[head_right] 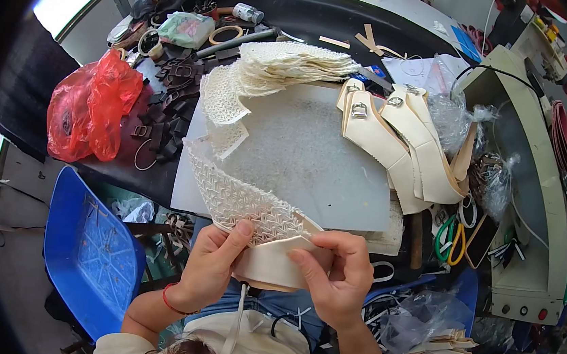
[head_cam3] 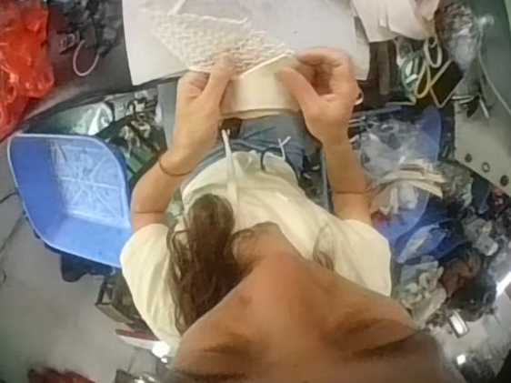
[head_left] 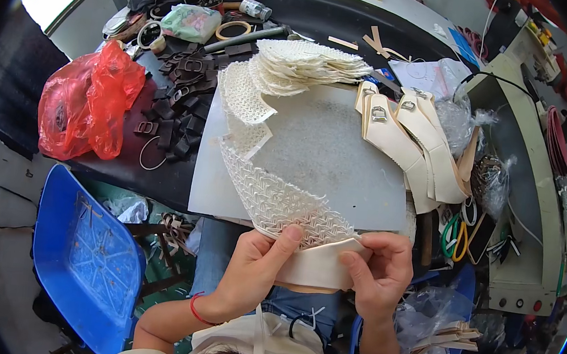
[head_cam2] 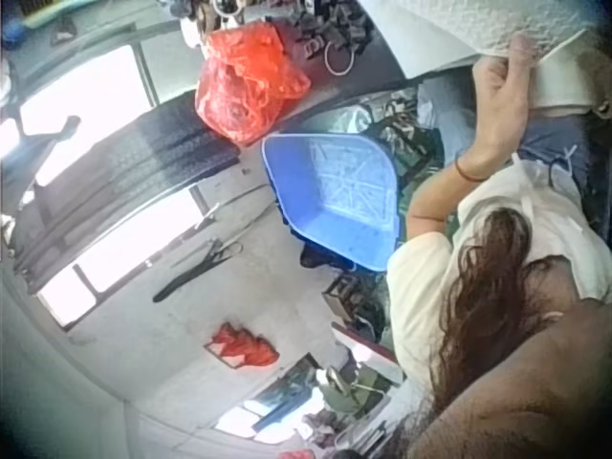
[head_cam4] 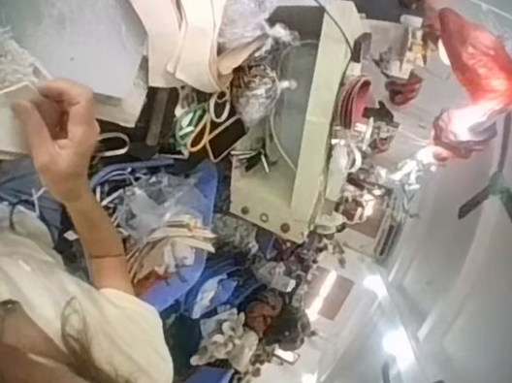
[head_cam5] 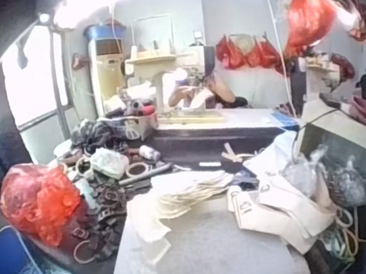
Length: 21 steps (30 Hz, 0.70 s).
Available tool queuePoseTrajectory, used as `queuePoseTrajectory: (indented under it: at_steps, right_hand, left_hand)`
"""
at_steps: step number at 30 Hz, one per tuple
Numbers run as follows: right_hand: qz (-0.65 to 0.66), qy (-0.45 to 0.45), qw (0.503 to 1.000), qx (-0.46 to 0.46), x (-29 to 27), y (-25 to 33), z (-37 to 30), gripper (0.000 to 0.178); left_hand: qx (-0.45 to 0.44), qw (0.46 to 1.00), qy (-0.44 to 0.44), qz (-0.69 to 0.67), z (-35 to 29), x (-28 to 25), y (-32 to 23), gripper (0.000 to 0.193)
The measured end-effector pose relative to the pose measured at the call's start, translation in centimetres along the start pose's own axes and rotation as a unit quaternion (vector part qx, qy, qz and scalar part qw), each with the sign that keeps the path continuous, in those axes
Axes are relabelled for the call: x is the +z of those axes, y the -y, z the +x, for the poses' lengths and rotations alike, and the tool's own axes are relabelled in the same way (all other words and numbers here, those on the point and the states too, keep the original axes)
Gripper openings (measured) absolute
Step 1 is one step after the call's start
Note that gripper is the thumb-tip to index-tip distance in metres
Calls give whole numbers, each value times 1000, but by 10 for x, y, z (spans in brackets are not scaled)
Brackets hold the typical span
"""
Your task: The person assembles white woven sandals by hand. They pick up a woven upper and a sole, align them, and press the components together to form a finished sandal. The person repeats this process for multiple units, placing the completed sandals on the table.
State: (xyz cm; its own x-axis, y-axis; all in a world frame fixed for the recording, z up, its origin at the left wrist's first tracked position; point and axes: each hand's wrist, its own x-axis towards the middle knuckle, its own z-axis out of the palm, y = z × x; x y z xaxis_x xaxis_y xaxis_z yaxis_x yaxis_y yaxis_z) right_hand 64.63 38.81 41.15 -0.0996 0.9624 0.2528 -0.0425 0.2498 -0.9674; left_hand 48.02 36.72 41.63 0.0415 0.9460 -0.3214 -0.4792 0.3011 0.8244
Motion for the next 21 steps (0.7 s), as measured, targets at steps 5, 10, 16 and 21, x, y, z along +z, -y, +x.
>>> queuePoseTrajectory:
  at_steps: [5,10,16,21]
  right_hand:
    - [-1,-15,1000,23,1,-2,1,34]
    - [-61,-4,997,47,2,3,5,29]
    - [-33,36,992,115,-3,2,5,21]
    - [17,44,988,149,-4,3,3,20]
  left_hand:
    - [-28,999,23,-1,-3,-5,-1,34]
    - [-13,999,34,13,-4,-8,-1,38]
    - [-2,998,51,36,-5,-7,-4,37]
    - [17,994,72,83,-9,-12,-3,36]
